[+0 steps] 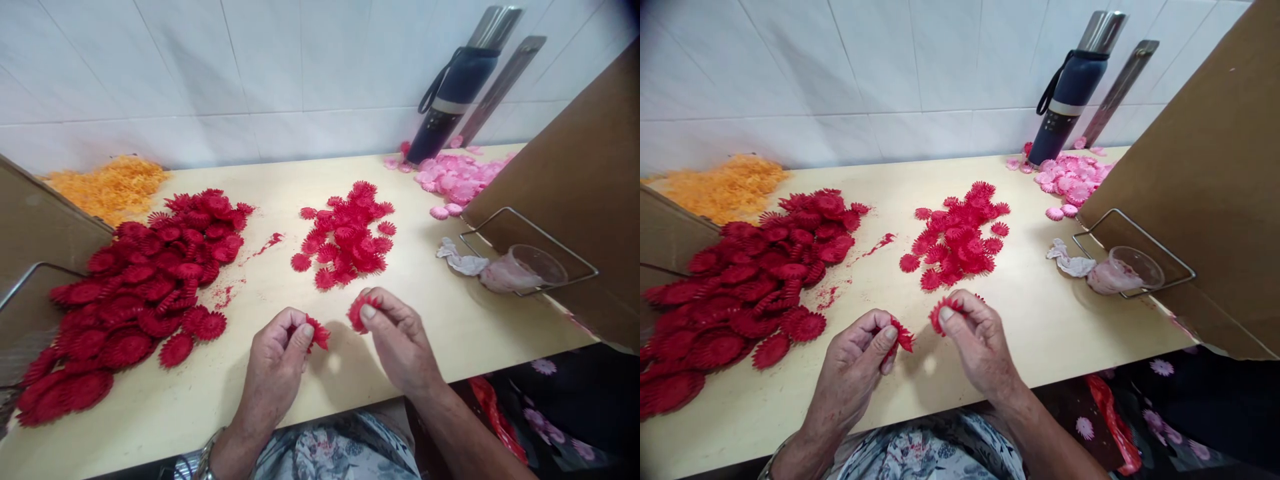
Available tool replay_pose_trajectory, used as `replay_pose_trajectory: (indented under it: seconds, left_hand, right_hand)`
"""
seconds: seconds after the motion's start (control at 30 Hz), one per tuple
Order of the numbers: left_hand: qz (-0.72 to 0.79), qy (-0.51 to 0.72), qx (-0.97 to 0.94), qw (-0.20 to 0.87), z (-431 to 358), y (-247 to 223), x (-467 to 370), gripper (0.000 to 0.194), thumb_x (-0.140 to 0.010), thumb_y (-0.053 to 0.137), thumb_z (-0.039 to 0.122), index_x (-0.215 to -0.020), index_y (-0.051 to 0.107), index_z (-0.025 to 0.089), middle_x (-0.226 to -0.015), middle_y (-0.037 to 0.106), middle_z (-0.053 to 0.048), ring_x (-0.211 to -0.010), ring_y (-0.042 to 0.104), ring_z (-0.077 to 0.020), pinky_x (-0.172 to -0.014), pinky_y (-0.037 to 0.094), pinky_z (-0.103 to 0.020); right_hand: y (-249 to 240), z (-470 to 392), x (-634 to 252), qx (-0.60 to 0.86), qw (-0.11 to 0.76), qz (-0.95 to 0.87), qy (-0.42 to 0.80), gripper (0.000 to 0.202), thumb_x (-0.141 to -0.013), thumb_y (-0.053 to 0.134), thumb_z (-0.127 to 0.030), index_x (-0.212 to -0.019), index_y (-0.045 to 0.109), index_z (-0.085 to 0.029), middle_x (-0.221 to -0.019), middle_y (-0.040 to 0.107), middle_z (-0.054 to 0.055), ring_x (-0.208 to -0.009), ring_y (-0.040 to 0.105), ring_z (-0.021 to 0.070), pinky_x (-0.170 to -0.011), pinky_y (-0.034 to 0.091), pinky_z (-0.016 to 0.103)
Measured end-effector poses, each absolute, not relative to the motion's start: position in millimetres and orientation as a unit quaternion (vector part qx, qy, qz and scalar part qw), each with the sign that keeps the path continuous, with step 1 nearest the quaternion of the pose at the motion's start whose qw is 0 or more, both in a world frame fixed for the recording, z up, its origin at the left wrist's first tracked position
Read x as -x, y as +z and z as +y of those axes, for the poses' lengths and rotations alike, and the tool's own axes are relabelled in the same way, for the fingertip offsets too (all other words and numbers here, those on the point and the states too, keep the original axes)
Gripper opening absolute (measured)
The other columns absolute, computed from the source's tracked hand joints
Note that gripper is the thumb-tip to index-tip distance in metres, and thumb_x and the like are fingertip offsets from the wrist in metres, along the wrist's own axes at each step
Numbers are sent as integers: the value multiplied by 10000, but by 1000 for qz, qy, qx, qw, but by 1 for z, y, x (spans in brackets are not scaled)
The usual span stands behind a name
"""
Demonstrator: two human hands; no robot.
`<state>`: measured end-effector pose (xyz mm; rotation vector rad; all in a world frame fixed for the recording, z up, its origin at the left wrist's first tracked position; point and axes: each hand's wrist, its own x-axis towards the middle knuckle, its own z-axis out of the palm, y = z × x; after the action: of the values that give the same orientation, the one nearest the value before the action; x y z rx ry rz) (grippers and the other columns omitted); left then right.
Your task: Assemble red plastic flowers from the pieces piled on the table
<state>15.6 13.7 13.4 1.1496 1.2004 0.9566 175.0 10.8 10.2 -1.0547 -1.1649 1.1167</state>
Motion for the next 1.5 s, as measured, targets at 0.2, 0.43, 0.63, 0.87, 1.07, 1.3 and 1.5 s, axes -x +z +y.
replay_pose_trajectory:
  seconds: [0.2, 0.43, 0.63, 0.87, 1.07, 1.3, 1.5]
  left_hand:
    - [536, 393, -513, 542, 43, 29, -22, 224, -791, 533, 302, -607, 510, 175, -450, 400, 73, -405, 331, -66, -398, 265, -190]
    - [500, 425, -539, 527, 100, 42, -45, 237, -771, 515, 287, -568, 511, 163, -424, 427, 55, -404, 371, -70, -402, 277, -191]
    - [489, 470, -464, 569, 86, 35, -37, 214, -657, 569, 150, -870, 579, 126, -558, 557, 40, -387, 464, -75, -366, 353, -189]
    - [461, 493, -387, 628, 56, 35, -30, 134, -614, 663, 162, -694, 561, 131, -492, 581, 30, -400, 580, -146, -400, 489, -262]
    - [458, 456, -418, 638, 45, 33, -27, 133, -665, 651, 226, -632, 555, 141, -457, 542, 42, -323, 480, -89, -328, 386, -197]
    - [465, 397, -487, 623, 55, 31, -29, 251, -737, 617, 344, -597, 513, 164, -426, 462, 66, -332, 353, -39, -319, 257, -144]
    - [490, 406, -585, 503, 96, 38, -53, 331, -780, 548, 315, -498, 441, 180, -398, 402, 65, -341, 309, -49, -349, 216, -186]
  right_hand:
    - [29, 67, -221, 589, 468, -638, 164, 155, -836, 497, -250, -726, 577, -176, -634, 534, 3, -585, 484, 132, -573, 387, 259]
    - [26, 104, -240, 564, 342, -751, 9, 307, -781, 465, -120, -1039, 633, -137, -1056, 609, 137, -991, 555, 250, -871, 450, 410]
    - [21, 74, -231, 531, 390, -751, 44, 218, -833, 469, -156, -956, 650, -151, -973, 639, 110, -920, 593, 212, -825, 491, 371]
    - [30, 46, -198, 450, 425, -771, 149, 196, -861, 459, -143, -937, 639, -160, -925, 649, 104, -876, 597, 179, -763, 502, 314]
    - [33, 36, -184, 429, 433, -757, 235, 201, -883, 449, -189, -916, 646, -171, -805, 660, 70, -763, 597, 163, -683, 485, 294]
    - [30, 39, -209, 514, 405, -732, 188, 234, -890, 439, -216, -734, 606, -166, -690, 583, 32, -654, 535, 139, -620, 400, 253]
    - [17, 35, -246, 615, 274, -728, 129, 266, -871, 452, -235, -631, 550, -173, -598, 505, 3, -549, 440, 123, -530, 321, 247]
